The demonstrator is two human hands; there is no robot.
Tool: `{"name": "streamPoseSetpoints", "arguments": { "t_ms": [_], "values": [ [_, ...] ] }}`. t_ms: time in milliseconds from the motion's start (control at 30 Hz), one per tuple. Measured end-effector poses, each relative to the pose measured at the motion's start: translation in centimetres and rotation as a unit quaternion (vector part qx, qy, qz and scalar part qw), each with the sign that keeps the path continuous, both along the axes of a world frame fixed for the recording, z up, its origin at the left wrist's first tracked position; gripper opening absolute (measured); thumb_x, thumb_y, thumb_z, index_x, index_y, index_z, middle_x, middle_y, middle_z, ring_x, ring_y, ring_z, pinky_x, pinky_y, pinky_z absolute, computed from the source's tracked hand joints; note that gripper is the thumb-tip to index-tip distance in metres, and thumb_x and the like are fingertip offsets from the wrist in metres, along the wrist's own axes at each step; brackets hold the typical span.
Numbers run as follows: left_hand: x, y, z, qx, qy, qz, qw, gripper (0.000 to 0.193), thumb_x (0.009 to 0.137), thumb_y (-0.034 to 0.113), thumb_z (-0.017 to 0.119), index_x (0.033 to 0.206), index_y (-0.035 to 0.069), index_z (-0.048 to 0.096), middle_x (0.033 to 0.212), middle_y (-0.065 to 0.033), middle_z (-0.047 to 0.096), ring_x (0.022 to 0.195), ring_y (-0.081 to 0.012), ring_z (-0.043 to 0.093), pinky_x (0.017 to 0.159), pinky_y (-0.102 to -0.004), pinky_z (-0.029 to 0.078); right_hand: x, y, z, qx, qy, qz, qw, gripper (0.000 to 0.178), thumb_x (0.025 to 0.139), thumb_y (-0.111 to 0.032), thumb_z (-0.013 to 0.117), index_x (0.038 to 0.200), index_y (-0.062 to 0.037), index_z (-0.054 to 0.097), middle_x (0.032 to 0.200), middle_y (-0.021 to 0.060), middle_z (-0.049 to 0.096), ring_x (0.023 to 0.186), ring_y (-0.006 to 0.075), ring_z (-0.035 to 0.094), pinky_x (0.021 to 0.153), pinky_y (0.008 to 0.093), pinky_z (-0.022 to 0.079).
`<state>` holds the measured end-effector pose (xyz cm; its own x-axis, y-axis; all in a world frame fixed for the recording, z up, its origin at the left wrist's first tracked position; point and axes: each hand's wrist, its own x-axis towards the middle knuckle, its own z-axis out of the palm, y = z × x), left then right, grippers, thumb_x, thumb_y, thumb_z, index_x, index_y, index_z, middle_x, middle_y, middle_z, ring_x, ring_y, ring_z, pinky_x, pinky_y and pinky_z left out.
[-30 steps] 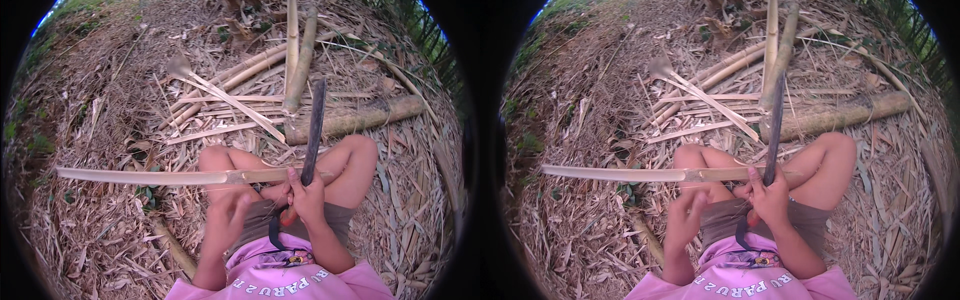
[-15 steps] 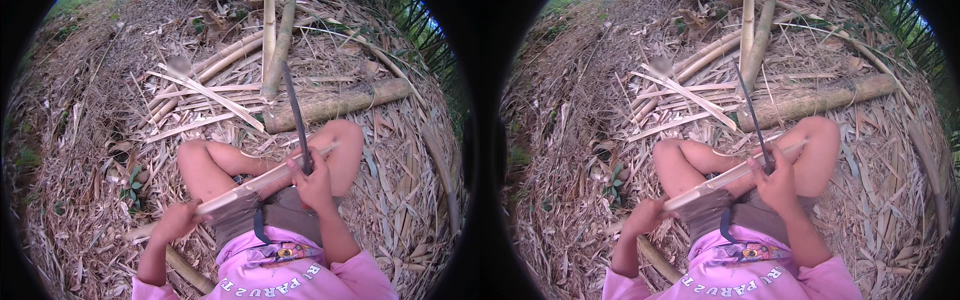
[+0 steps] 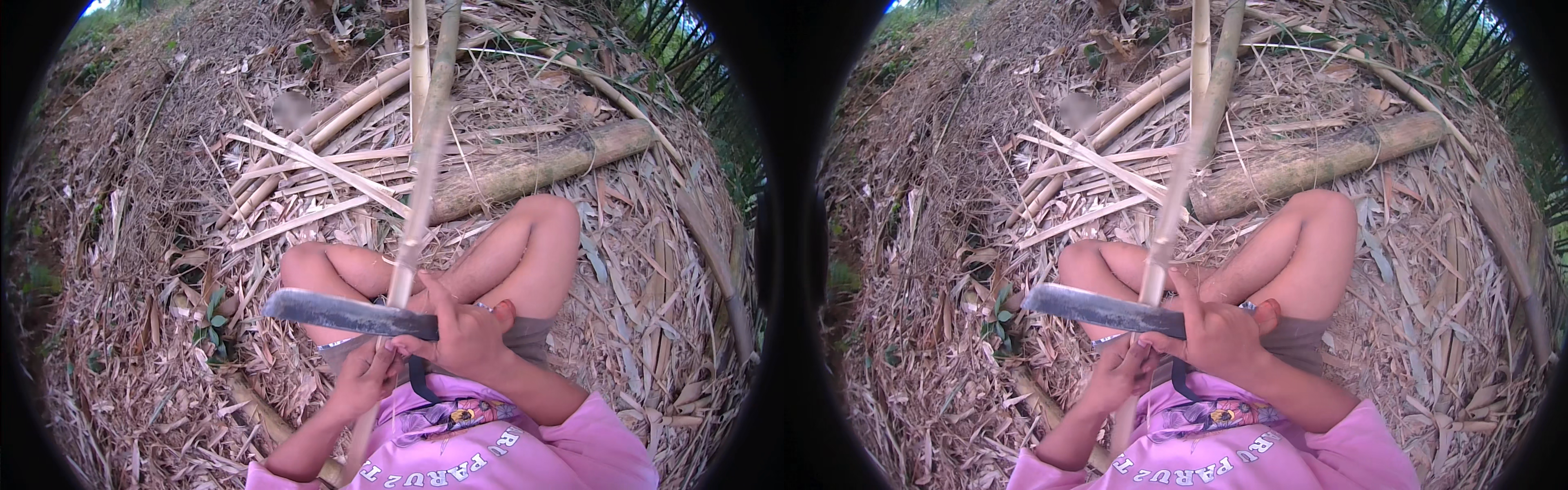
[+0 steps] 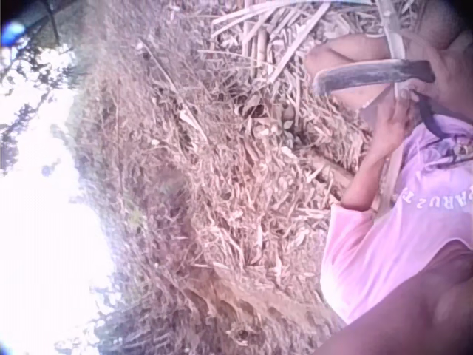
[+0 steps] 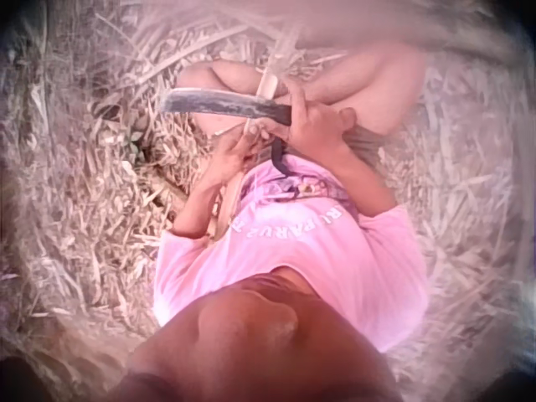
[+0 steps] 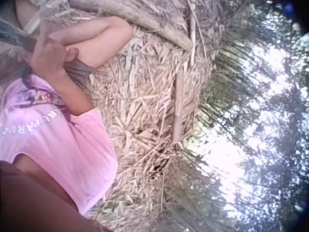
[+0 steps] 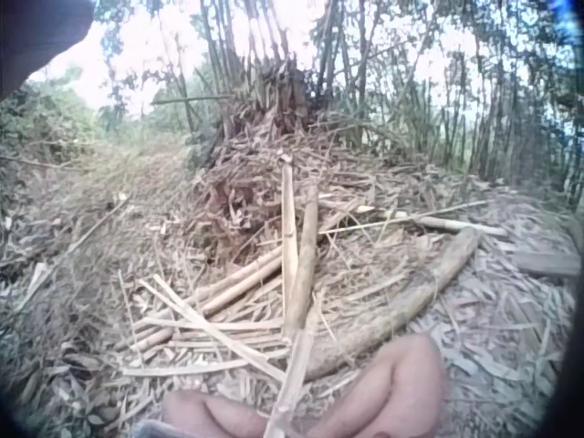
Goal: The person shaves and trims bamboo strips using a knife, alternating between different strips and smoothing their surfaces.
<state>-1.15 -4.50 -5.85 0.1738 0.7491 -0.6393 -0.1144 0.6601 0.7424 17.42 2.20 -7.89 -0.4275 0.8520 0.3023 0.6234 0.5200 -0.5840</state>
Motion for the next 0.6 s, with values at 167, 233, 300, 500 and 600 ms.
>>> {"name": "streamPoseSetpoints", "arguments": {
  "t_ms": [167, 233, 300, 500, 600],
  "values": [
    [0.4, 0.6, -0.5, -0.037, -0.049, 0.077, 0.995, 0.019, 0.103, 0.024, 0.045, 0.093, 0.009, 0.049, 0.070, 0.0027, 0.045, 0.047, -0.0037, 0.033, 0.042, -0.0211, 0.026, 0.0, 0.3, -1.4, 0.022, -0.055, 0.012, 0.998, 0.060, 0.088, -0.063, 0.059, 0.099, -0.0042, 0.063, 0.064, 0.0061, 0.066, 0.051, 0.0243, 0.067, 0.045, 0.0350, 0.052],
    [0.7, 0.8, -0.2, -0.044, -0.049, 0.097, 0.993, 0.018, 0.102, 0.023, 0.045, 0.091, 0.010, 0.047, 0.069, 0.0027, 0.045, 0.047, -0.0040, 0.032, 0.042, -0.0214, 0.025, -0.1, 0.4, -0.6, 0.019, -0.026, 0.027, 0.999, 0.058, 0.087, -0.063, 0.059, 0.089, -0.0056, 0.063, 0.061, 0.0074, 0.064, 0.051, 0.0255, 0.067, 0.046, 0.0364, 0.053],
    [0.6, 0.6, -0.6, -0.078, -0.048, 0.097, 0.991, 0.017, 0.102, 0.023, 0.045, 0.092, 0.010, 0.047, 0.067, 0.0027, 0.044, 0.047, -0.0045, 0.033, 0.042, -0.0218, 0.025, -0.1, 0.8, -0.4, 0.023, -0.020, 0.051, 0.998, 0.058, 0.087, -0.063, 0.059, 0.082, -0.0059, 0.063, 0.059, 0.0089, 0.063, 0.052, 0.0265, 0.067, 0.046, 0.0375, 0.053],
    [0.4, 0.5, 0.2, -0.068, -0.098, 0.122, 0.985, 0.024, 0.105, 0.029, 0.043, 0.093, 0.010, 0.049, 0.064, 0.0038, 0.040, 0.046, -0.0057, 0.033, 0.041, -0.0229, 0.024, 0.6, 5.2, -2.1, -0.038, -0.075, -0.002, 0.996, 0.062, 0.087, -0.066, 0.057, 0.069, -0.0066, 0.058, 0.057, 0.0127, 0.062, 0.051, 0.0273, 0.066, 0.047, 0.0390, 0.051],
    [0.5, 0.2, -1.1, -0.058, 0.002, 0.092, 0.994, 0.028, 0.106, 0.034, 0.042, 0.093, 0.010, 0.048, 0.063, 0.0044, 0.037, 0.046, -0.0056, 0.032, 0.041, -0.0229, 0.024, -0.2, 2.9, -1.7, 0.031, -0.055, 0.083, 0.995, 0.054, 0.084, -0.063, 0.062, 0.077, -0.0099, 0.063, 0.063, 0.0116, 0.065, 0.053, 0.0270, 0.066, 0.046, 0.0396, 0.050]
  ]
}}
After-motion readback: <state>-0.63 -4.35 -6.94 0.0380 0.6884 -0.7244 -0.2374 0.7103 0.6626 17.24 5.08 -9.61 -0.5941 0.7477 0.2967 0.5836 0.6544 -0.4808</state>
